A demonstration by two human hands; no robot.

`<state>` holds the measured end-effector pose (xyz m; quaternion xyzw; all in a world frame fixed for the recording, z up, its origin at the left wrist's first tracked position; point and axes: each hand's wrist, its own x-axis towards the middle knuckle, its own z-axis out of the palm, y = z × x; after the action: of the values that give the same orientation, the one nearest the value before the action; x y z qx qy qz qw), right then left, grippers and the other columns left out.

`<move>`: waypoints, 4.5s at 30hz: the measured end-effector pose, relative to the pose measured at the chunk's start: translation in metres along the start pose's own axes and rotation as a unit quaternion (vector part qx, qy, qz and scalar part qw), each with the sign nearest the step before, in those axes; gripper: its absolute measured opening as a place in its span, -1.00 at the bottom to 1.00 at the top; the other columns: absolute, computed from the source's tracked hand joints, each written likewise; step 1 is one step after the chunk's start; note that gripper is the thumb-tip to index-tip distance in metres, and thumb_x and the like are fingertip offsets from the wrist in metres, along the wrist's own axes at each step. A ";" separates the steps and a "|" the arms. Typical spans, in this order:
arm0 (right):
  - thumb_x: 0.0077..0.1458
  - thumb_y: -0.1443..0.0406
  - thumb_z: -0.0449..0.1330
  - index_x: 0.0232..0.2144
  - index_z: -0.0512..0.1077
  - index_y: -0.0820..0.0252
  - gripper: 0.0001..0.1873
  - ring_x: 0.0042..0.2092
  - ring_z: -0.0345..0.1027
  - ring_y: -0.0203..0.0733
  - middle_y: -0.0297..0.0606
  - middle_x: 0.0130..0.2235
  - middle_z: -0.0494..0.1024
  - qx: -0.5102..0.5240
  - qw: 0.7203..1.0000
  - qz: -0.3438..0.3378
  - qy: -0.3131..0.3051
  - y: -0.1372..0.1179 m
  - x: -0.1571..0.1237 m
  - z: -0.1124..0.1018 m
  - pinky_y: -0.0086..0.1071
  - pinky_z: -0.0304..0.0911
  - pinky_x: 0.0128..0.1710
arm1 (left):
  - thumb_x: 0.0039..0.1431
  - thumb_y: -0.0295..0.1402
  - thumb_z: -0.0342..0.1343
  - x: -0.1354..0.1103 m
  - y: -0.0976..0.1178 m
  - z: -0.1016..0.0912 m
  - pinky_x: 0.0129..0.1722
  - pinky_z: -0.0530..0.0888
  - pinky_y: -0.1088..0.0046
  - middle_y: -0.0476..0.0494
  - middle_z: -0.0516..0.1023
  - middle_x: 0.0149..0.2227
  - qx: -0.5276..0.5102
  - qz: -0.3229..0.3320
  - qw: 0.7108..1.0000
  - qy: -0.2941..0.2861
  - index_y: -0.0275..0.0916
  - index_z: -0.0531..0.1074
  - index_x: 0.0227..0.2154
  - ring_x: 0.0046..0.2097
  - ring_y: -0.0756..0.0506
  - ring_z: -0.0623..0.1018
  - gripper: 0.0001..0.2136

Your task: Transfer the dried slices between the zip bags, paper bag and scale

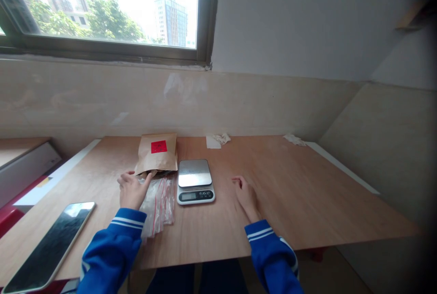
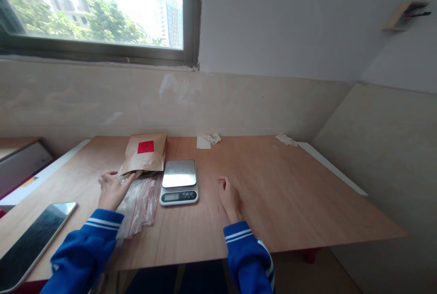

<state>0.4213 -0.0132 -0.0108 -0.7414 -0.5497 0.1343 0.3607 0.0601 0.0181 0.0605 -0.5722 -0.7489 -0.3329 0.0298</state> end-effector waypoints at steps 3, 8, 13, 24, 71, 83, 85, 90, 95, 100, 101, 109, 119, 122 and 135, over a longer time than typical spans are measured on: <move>0.17 0.30 -0.09 -0.23 0.44 0.10 -0.70 -0.25 0.44 -0.18 -0.27 -0.25 0.58 -0.004 1.000 0.006 0.001 0.003 0.002 0.002 -0.44 0.17 -0.36 | -0.02 0.08 -0.02 0.001 0.003 0.016 -0.07 0.32 0.04 -0.54 0.27 -0.06 0.051 -0.059 0.997 0.020 -0.55 0.14 0.00 0.03 -0.45 0.32 -0.26; 0.18 0.31 -0.10 -0.23 0.43 0.09 -0.70 -0.26 0.45 -0.18 -0.28 -0.25 0.59 -0.013 1.000 -0.004 0.007 0.004 0.003 0.003 -0.44 0.18 -0.36 | -0.04 -0.02 0.09 -0.001 0.015 0.026 -0.07 0.28 0.09 -0.52 0.27 -0.03 0.116 -0.062 0.991 0.026 -0.47 0.14 0.01 0.00 -0.42 0.35 -0.32; 0.18 0.31 -0.09 -0.24 0.44 0.09 -0.70 -0.24 0.45 -0.18 -0.28 -0.25 0.59 -0.010 1.000 -0.003 0.008 0.003 0.003 0.003 -0.44 0.20 -0.34 | -0.03 0.00 0.07 0.001 0.018 0.032 -0.09 0.26 0.07 -0.56 0.26 -0.01 0.145 -0.034 0.988 0.030 -0.49 0.15 0.03 0.00 -0.44 0.32 -0.30; 0.19 0.29 -0.11 -0.23 0.42 0.10 -0.69 -0.20 0.45 -0.18 -0.25 -0.23 0.58 0.007 1.000 -0.004 0.006 0.006 0.003 0.004 -0.43 0.21 -0.29 | 0.13 -0.16 -0.10 -0.006 0.028 0.017 -0.22 0.34 0.19 -0.44 0.30 0.02 0.103 0.009 0.994 0.032 -0.45 0.05 0.11 -0.12 -0.29 0.46 -0.44; 0.18 0.30 -0.09 -0.24 0.43 0.09 -0.71 -0.16 0.45 -0.20 -0.28 -0.18 0.58 0.023 1.000 -0.011 -0.015 0.004 0.001 0.000 -0.42 0.25 -0.22 | 0.09 -0.09 -0.02 -0.024 0.043 0.055 -0.10 0.29 0.06 -0.59 0.32 -0.04 0.073 -0.141 0.987 0.018 -0.54 0.20 -0.04 0.00 -0.42 0.34 -0.44; 0.17 0.30 -0.09 -0.24 0.44 0.10 -0.70 -0.18 0.46 -0.19 -0.26 -0.19 0.58 0.029 0.999 -0.013 -0.015 0.002 0.001 -0.001 -0.41 0.26 -0.21 | 0.10 -0.04 -0.07 -0.016 0.052 0.049 -0.14 0.24 -0.01 -0.59 0.29 -0.05 0.121 -0.125 0.985 -0.004 -0.42 0.32 -0.13 -0.02 -0.44 0.33 -0.51; 0.17 0.31 -0.09 -0.25 0.44 0.10 -0.70 -0.18 0.46 -0.19 -0.27 -0.19 0.58 0.028 0.999 -0.013 -0.014 0.002 0.001 -0.001 -0.41 0.26 -0.22 | 0.11 -0.05 -0.09 -0.020 0.055 0.044 -0.12 0.22 -0.03 -0.56 0.31 -0.08 0.143 -0.098 0.985 -0.003 -0.42 0.33 -0.15 -0.02 -0.43 0.32 -0.52; 0.17 0.30 -0.09 -0.25 0.44 0.10 -0.71 -0.19 0.46 -0.20 -0.27 -0.19 0.58 0.035 0.999 -0.019 -0.011 0.003 0.000 -0.001 -0.42 0.26 -0.22 | 0.11 -0.08 -0.08 -0.034 0.060 0.028 -0.10 0.20 -0.02 -0.50 0.33 -0.11 0.176 -0.057 0.982 -0.026 -0.42 0.38 -0.21 -0.04 -0.42 0.33 -0.56; 0.17 0.31 -0.08 -0.25 0.44 0.10 -0.71 -0.19 0.46 -0.20 -0.28 -0.20 0.58 0.035 0.999 -0.012 -0.017 0.004 0.001 -0.001 -0.42 0.27 -0.21 | 0.09 -0.08 -0.02 -0.051 0.063 0.009 -0.11 0.20 -0.02 -0.47 0.35 -0.14 0.190 -0.024 0.979 -0.068 -0.41 0.42 -0.27 -0.07 -0.40 0.34 -0.58; 0.17 0.31 -0.08 -0.25 0.45 0.09 -0.71 -0.18 0.46 -0.20 -0.28 -0.21 0.59 0.029 0.999 -0.012 -0.013 0.004 0.000 -0.001 -0.42 0.26 -0.20 | 0.09 -0.11 0.01 -0.061 0.074 0.004 0.01 0.16 0.02 -0.43 0.29 -0.02 0.123 0.012 0.991 -0.058 -0.33 0.40 -0.15 0.07 -0.36 0.25 -0.60; 0.17 0.31 -0.08 -0.25 0.45 0.08 -0.71 -0.18 0.46 -0.20 -0.29 -0.21 0.59 0.029 0.999 -0.013 -0.013 0.004 0.000 -0.001 -0.42 0.26 -0.21 | 0.09 -0.10 0.02 -0.061 0.077 0.006 0.02 0.15 0.02 -0.41 0.27 0.00 0.099 0.020 0.993 -0.067 -0.30 0.39 -0.12 0.10 -0.35 0.23 -0.59; 0.17 0.31 -0.09 -0.27 0.45 0.10 -0.70 -0.18 0.45 -0.20 -0.29 -0.20 0.58 0.031 0.999 -0.021 -0.013 0.003 0.001 -0.002 -0.42 0.25 -0.24 | 0.11 -0.12 0.04 -0.062 0.086 0.046 0.03 0.18 0.07 -0.41 0.19 0.07 0.035 0.088 0.991 -0.098 -0.28 0.35 -0.01 0.14 -0.34 0.18 -0.56; 0.17 0.32 -0.09 -0.25 0.45 0.12 -0.69 -0.19 0.45 -0.20 -0.28 -0.18 0.58 0.042 0.999 -0.022 -0.018 0.002 -0.001 -0.002 -0.42 0.25 -0.20 | 0.19 -0.07 -0.12 -0.046 0.075 0.006 -0.11 0.29 0.06 -0.43 0.29 -0.06 0.068 -0.009 0.997 -0.036 -0.33 0.36 -0.06 -0.02 -0.38 0.34 -0.55; 0.17 0.31 -0.09 -0.25 0.45 0.13 -0.69 -0.17 0.45 -0.19 -0.27 -0.18 0.58 0.039 0.999 -0.016 -0.022 0.001 -0.001 -0.003 -0.41 0.25 -0.19 | 0.21 -0.19 -0.15 -0.035 0.055 0.008 -0.15 0.31 0.06 -0.43 0.35 -0.16 0.104 -0.037 0.994 -0.017 -0.36 0.38 -0.13 -0.07 -0.38 0.37 -0.63; 0.16 0.30 -0.10 -0.28 0.45 0.10 -0.69 -0.19 0.45 -0.19 -0.28 -0.19 0.58 0.046 0.999 -0.025 -0.011 0.003 0.001 -0.002 -0.40 0.25 -0.22 | 0.08 -0.27 -0.07 -0.001 0.013 0.062 -0.15 0.35 0.13 -0.40 0.46 -0.26 0.006 -0.019 1.000 -0.005 -0.41 0.40 -0.26 -0.17 -0.31 0.45 -0.70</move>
<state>0.4249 -0.0138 -0.0113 -0.7085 -0.5655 0.1584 0.3915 0.0924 0.0523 0.0176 -0.5594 -0.7618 -0.3258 0.0228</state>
